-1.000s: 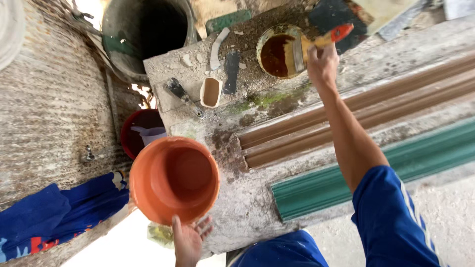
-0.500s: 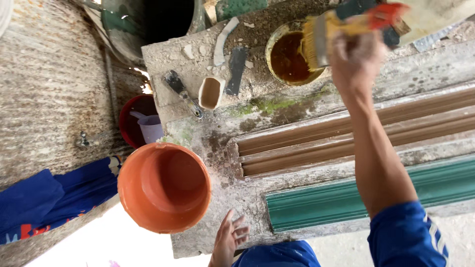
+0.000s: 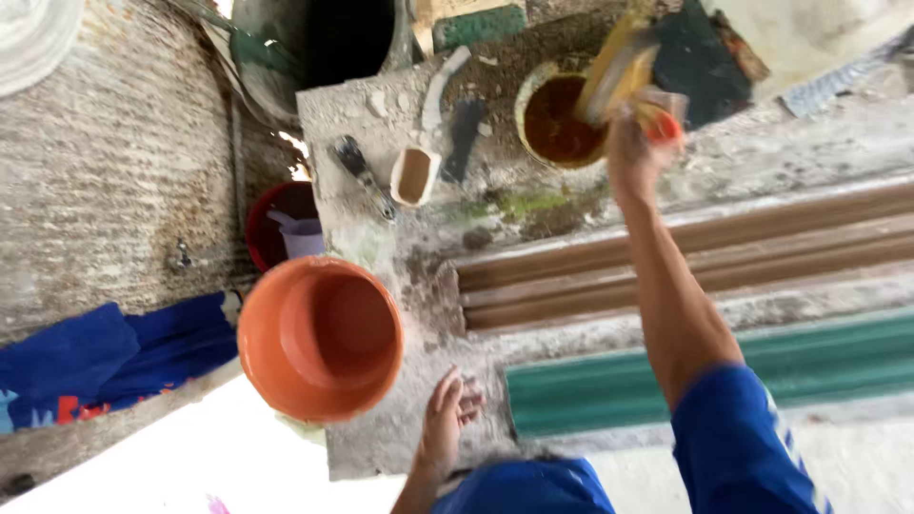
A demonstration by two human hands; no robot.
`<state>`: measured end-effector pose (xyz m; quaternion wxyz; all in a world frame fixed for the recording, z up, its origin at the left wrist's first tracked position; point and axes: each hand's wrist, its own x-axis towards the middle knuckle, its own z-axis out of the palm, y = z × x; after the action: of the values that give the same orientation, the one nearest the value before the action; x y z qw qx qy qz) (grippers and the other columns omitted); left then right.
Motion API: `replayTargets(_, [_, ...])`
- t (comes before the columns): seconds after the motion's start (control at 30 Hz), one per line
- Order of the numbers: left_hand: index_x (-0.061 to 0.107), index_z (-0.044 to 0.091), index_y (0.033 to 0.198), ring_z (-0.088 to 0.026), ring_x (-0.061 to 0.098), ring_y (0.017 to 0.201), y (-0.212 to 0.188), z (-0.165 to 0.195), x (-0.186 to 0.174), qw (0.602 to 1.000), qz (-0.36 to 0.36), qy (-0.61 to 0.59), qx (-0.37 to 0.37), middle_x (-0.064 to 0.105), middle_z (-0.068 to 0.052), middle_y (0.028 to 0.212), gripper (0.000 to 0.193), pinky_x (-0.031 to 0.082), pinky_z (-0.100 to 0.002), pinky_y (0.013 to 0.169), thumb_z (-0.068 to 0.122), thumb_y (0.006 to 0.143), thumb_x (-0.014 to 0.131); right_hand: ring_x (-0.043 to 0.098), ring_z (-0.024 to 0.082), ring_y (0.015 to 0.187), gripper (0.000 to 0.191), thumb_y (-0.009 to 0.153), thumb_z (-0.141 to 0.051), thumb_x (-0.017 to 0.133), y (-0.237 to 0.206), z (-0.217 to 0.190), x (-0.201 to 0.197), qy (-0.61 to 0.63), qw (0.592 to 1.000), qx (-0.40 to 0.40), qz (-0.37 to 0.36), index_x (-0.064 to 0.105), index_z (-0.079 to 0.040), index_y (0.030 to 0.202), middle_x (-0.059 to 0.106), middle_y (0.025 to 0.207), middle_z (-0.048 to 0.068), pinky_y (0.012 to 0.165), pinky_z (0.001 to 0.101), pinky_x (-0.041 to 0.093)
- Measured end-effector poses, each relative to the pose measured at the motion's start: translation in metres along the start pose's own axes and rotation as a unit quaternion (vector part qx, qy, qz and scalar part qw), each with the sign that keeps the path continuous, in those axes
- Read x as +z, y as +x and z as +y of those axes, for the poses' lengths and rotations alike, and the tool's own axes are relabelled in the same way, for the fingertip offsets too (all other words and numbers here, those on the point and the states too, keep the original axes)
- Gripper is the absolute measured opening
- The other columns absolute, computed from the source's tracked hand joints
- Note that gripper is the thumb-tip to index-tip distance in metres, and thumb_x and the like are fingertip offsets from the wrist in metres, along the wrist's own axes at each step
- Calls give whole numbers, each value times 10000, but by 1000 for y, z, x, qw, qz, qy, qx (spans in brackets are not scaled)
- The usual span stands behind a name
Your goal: The person scrapes residue off long concrete mold strips with a hand scraper, moves a strip aside, then scoops powder into a plastic pot and brushes liquid over the pot's inner surface with a paintbrush before brushing the surface of the mold strips.
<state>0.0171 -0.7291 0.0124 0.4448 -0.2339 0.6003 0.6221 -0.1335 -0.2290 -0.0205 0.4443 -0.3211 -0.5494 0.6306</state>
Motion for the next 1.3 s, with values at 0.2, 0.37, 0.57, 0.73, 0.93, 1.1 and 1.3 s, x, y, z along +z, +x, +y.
replayTargets(0.2, [466, 26, 1519, -211, 715, 917, -6, -14, -6, 998, -17, -30, 44, 707, -186, 1224, 599, 553, -331, 737, 349, 1019, 537, 727, 297, 993, 314, 930, -188, 685, -34, -33, -29, 284, 933, 128, 183, 576, 6, 1150, 721, 1062, 144, 846, 408, 665])
replayTargets(0.37, [462, 49, 1491, -186, 717, 908, -21, -27, -32, 998, -6, -14, 66, 702, -137, 1219, 574, 548, -303, 718, 369, 1018, 526, 680, 256, 958, 323, 974, -243, 694, -104, -102, -150, 404, 898, 136, 114, 640, 26, 1143, 699, 1044, 153, 881, 373, 626])
replayTargets(0.57, [483, 50, 1479, -172, 698, 873, -24, -53, -69, 999, -15, 23, 39, 707, -133, 1203, 575, 530, -294, 696, 389, 1017, 535, 658, 226, 1024, 309, 1029, -252, 690, -318, -245, -241, 82, 979, -159, 93, 614, -7, 1202, 694, 1104, 121, 920, 344, 595])
replayTargets(0.73, [482, 76, 1471, -149, 701, 896, -23, -61, -47, 996, -62, 54, 44, 695, -97, 1216, 566, 529, -285, 719, 402, 1011, 533, 660, 227, 1020, 310, 1026, -246, 687, -454, -214, -229, -200, 970, -132, -22, 597, -13, 1209, 692, 1107, 121, 913, 346, 595])
replayTargets(0.93, [558, -18, 1397, -153, 678, 920, -41, -43, 24, 982, -116, 103, 108, 691, -143, 1193, 555, 536, -297, 740, 431, 1072, 531, 661, 228, 1015, 312, 1022, -240, 682, -402, -309, -382, -59, 942, -230, 238, 577, -21, 1218, 689, 1110, 119, 904, 347, 595])
replayTargets(1.1, [542, 43, 1406, -149, 689, 933, -51, -55, 100, 981, -99, 93, 137, 698, -131, 1248, 543, 545, -291, 765, 417, 1013, 553, 662, 228, 1010, 315, 1019, -235, 678, -389, -279, -379, -124, 959, -185, 174, 560, -28, 1225, 687, 1112, 118, 897, 349, 595])
replayTargets(1.3, [583, 2, 1371, -182, 688, 959, -20, -70, 249, 968, -115, 135, 179, 693, -182, 1222, 539, 565, -328, 778, 437, 1054, 549, 664, 229, 1005, 320, 1015, -228, 674, -270, -310, -563, -29, 939, -226, 258, 539, -36, 1234, 685, 1116, 117, 889, 350, 595])
